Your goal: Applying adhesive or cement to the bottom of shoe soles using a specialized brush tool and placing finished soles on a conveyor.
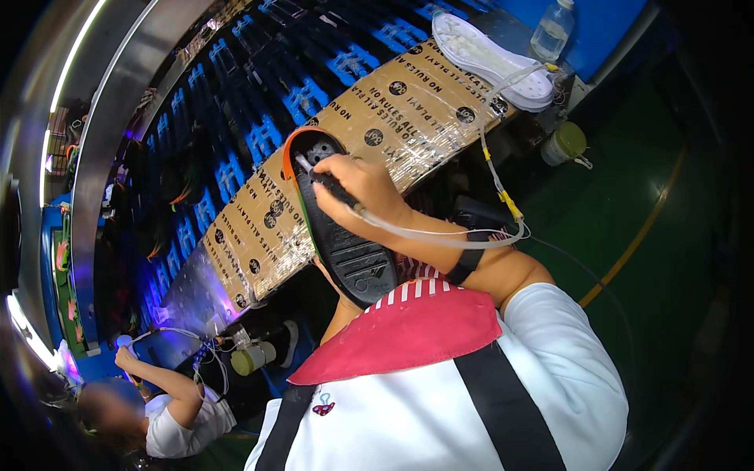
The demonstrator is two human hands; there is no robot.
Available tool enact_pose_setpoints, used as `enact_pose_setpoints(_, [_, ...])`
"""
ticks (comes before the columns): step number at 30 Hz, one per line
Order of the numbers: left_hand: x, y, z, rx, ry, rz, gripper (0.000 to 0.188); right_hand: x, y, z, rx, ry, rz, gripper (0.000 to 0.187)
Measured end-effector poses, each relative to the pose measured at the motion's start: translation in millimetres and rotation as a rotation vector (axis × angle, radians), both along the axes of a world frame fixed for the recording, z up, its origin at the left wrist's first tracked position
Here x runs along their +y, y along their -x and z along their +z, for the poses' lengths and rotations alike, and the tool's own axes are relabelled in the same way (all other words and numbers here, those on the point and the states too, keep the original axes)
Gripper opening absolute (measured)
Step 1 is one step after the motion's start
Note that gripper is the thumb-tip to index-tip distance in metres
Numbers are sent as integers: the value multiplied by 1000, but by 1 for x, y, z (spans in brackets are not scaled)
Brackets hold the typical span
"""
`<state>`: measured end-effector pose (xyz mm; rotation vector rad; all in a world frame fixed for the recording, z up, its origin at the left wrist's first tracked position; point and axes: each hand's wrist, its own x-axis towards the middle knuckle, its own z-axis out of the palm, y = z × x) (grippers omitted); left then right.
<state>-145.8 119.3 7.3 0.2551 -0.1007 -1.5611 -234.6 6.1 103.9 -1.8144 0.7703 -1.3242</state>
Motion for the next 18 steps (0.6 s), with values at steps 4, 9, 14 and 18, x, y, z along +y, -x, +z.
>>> enact_pose_setpoints(4, [-3,2,-2,-12,-14,21,77,1,-11,-10,-2,121,31,20])
enact_pose_setpoints(9, [0,-2,-3,-62,-39,74,76,6,3,3,25,93,211,21])
enact_pose_setpoints(14, [-4,-1,1,-133,-65,107,75,2,6,5,6,103,31,21])
enact_pose_setpoints(18, [-8,13,42,1223,106,38,74,8,1,6,214,270,-11,19])
